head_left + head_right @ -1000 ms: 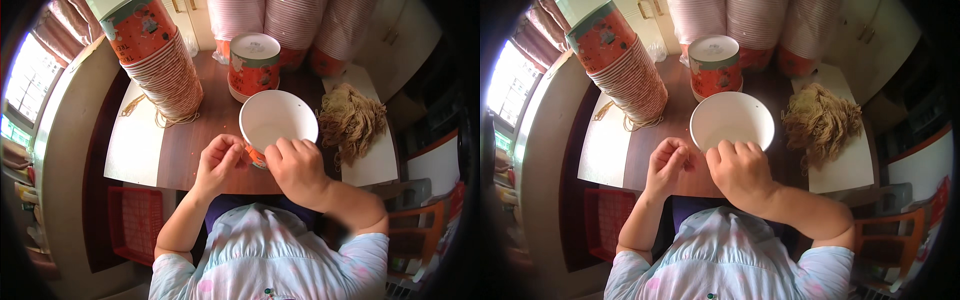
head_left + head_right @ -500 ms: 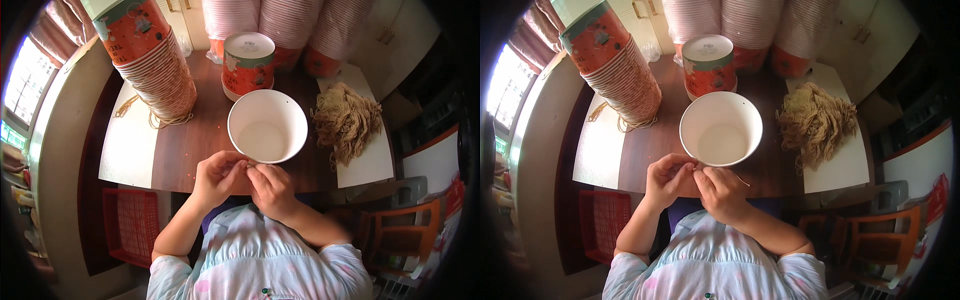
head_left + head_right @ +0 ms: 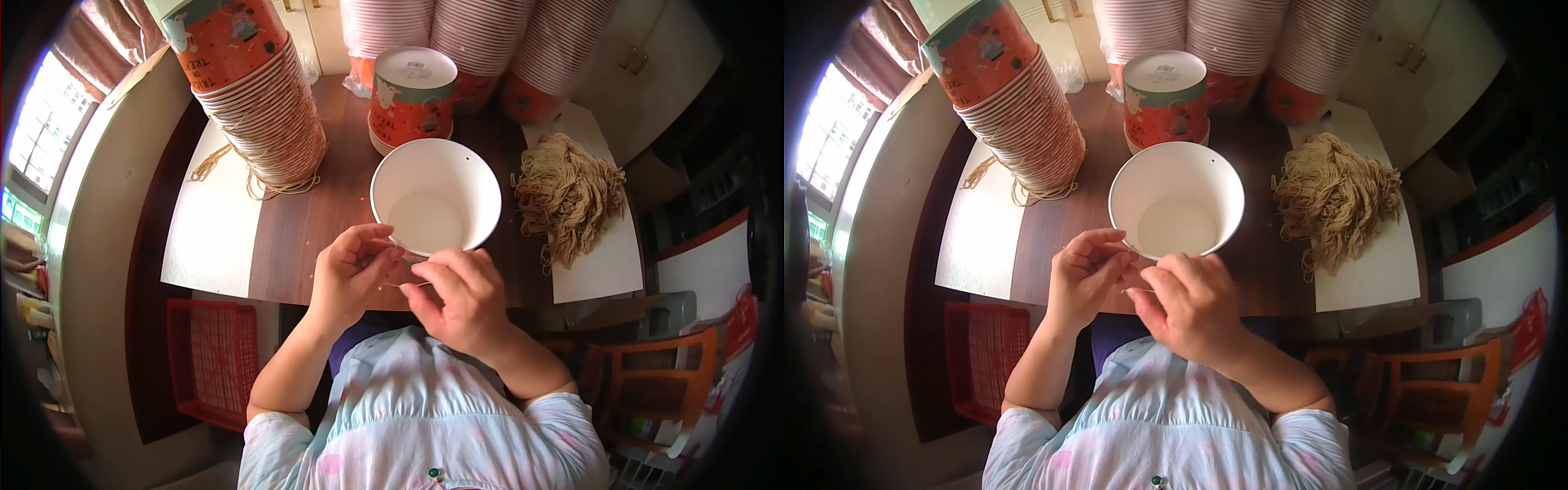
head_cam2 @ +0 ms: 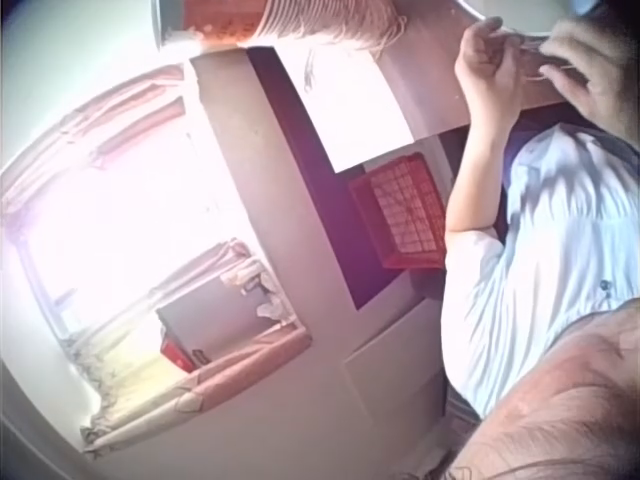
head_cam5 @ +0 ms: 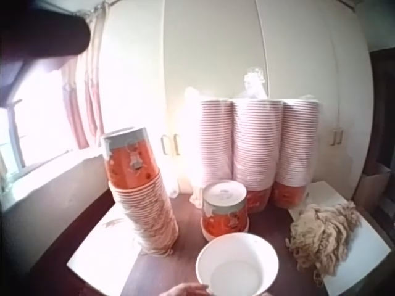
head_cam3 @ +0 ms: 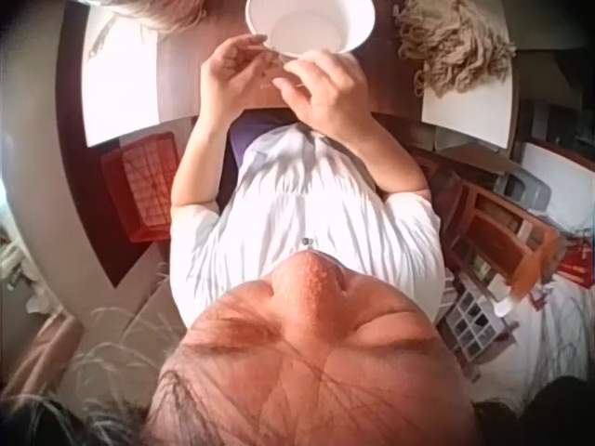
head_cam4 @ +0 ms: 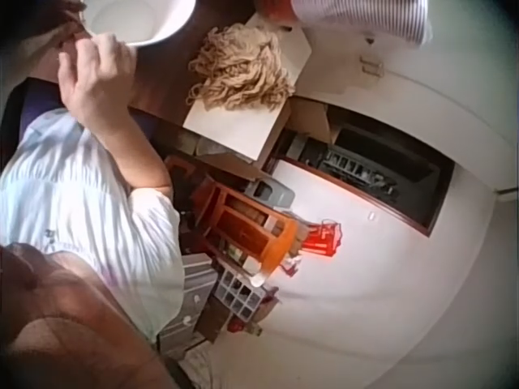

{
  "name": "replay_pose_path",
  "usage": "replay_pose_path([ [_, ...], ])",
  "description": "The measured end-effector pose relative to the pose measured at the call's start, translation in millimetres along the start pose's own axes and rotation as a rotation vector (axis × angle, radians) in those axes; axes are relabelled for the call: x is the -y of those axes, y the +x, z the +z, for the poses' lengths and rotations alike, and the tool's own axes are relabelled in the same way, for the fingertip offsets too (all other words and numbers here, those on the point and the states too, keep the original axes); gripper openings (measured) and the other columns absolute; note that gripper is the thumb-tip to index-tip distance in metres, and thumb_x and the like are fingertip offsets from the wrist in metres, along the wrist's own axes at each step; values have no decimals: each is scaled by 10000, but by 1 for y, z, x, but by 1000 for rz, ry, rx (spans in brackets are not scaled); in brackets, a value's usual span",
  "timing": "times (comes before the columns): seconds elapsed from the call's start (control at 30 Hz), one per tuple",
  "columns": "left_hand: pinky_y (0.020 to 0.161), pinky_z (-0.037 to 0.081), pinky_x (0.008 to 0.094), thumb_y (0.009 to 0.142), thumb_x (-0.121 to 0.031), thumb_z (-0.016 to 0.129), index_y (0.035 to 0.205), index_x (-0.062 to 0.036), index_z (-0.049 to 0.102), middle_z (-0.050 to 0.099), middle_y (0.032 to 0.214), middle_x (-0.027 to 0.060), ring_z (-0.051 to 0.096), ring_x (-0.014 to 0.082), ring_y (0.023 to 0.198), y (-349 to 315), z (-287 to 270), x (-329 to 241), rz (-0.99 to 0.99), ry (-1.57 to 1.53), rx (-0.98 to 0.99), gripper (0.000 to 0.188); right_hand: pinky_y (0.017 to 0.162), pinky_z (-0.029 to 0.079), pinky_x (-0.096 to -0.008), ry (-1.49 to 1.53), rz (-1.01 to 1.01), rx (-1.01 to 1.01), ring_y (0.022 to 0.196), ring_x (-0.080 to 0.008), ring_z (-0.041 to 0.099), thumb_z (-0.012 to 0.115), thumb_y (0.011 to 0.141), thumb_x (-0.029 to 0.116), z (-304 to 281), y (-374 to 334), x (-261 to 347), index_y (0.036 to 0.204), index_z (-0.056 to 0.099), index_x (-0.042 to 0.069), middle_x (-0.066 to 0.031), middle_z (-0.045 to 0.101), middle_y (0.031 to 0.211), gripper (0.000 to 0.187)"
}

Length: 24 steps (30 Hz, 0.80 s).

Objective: Attaching rope handles to paper buckets by threading them through pre-punched holes.

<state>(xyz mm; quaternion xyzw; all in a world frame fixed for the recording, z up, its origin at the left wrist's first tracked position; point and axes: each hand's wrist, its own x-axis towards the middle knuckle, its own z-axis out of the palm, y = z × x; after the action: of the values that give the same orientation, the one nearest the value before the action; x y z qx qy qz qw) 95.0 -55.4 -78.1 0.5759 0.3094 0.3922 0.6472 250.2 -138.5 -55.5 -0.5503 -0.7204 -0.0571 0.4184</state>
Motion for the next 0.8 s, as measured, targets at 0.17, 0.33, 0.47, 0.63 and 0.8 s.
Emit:
replay_pose_path([
  [0.17, 755, 554, 269, 918, 13, 556, 1196, 58, 516, 661, 963, 135, 658, 164, 858, 0, 2, -4, -14, 36, -8, 285, 661, 483, -364, 2, 19, 8, 740, -262, 592, 773, 667, 137, 19, -8, 9, 923, 607, 43, -81, 587, 912, 319],
  [0.33, 790, 551, 289, 972, -123, 525, 1261, 69, 475, 642, 1026, 144, 650, 190, 925, -2, 1, -6, -96, -250, -20, 351, 672, 467, -361, -24, -5, 2, 750, -245, 591, 750, 701, 156, 26, -9, 8, 899, 591, 40, -79, 572, 887, 279],
  [0.47, 804, 545, 293, 988, -182, 504, 1268, 73, 468, 637, 1035, 141, 640, 195, 958, -4, 2, -10, -132, -320, -5, 380, 662, 481, -367, -4, 29, 3, 743, -260, 602, 745, 683, 128, 28, -7, 9, 830, 596, 45, -67, 590, 864, 225],
  [0.63, 821, 543, 304, 992, -151, 484, 1286, 69, 449, 626, 1061, 145, 634, 197, 972, -4, 1, -6, -101, -244, 20, 369, 651, 483, -368, -28, 40, 6, 725, -262, 605, 715, 671, 66, 33, -9, 3, 803, 588, 45, -73, 588, 816, 185],
  [0.8, 841, 536, 313, 989, -89, 443, 1303, 68, 428, 616, 1093, 161, 631, 206, 987, -6, 0, -7, -103, -262, 62, 351, 617, 490, -362, 30, 76, -62, 701, -265, 605, 702, 671, 48, 35, -11, -1, 806, 589, 45, -75, 590, 795, 176],
])
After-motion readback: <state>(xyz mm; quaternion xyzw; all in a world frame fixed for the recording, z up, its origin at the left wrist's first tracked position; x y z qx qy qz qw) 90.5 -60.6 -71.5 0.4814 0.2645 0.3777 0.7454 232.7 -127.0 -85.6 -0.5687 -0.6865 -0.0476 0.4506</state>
